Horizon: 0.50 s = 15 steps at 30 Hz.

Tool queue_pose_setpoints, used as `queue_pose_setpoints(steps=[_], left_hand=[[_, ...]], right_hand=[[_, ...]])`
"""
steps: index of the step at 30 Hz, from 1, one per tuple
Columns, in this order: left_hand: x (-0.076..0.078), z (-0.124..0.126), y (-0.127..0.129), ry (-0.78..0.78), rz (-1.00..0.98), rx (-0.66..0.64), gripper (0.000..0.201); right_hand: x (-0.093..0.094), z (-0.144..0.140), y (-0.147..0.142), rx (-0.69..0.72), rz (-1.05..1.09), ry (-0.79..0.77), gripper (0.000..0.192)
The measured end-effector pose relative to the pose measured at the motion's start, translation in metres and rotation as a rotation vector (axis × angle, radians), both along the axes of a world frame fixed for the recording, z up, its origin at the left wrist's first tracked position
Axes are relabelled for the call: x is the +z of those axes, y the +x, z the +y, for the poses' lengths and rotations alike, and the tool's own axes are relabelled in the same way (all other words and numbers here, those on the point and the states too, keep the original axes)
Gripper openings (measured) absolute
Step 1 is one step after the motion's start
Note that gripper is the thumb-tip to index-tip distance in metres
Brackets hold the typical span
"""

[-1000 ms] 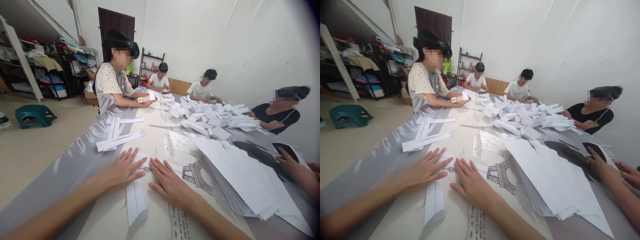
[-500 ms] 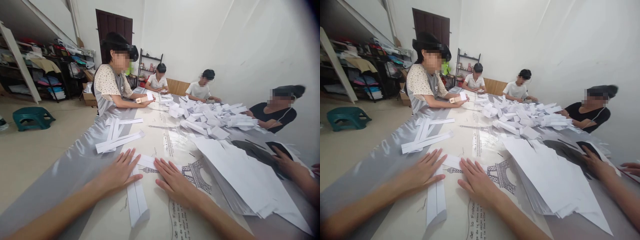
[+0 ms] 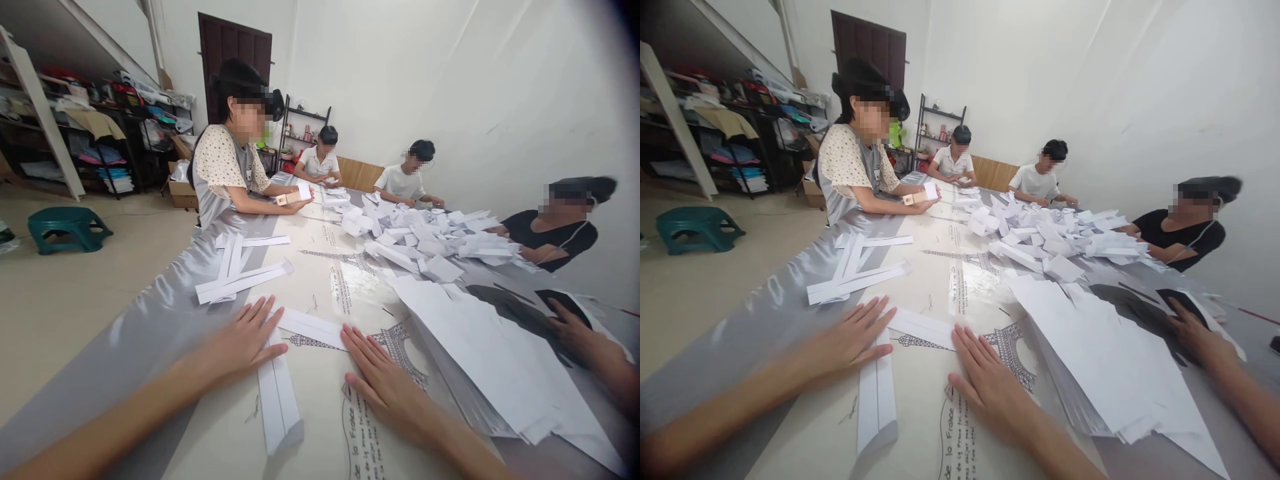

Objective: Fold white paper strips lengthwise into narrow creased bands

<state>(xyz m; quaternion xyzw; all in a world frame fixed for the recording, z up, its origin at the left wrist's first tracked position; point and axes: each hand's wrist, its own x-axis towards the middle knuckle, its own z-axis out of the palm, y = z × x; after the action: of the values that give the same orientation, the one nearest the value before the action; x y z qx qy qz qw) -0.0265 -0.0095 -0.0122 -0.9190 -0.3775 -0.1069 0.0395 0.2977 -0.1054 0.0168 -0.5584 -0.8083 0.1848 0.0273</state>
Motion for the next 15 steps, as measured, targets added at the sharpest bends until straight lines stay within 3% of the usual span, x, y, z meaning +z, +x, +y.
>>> queue_pose_setpoints(steps=[5,10,15], left_hand=[[-0.003,0.005,-0.006,0.048,-0.005,0.101,0.083],[-0.021,0.011,-0.009,0.200,-0.035,0.196,0.092],[-0.017,0.011,-0.006,0.300,-0.024,0.181,0.081]], right_hand=[[0.010,-0.002,0.001,0.005,-0.039,0.036,0.067],[0.024,0.021,-0.018,0.045,-0.120,0.304,0.046],[0.008,0.056,-0.047,0.038,-0.280,0.547,0.035]])
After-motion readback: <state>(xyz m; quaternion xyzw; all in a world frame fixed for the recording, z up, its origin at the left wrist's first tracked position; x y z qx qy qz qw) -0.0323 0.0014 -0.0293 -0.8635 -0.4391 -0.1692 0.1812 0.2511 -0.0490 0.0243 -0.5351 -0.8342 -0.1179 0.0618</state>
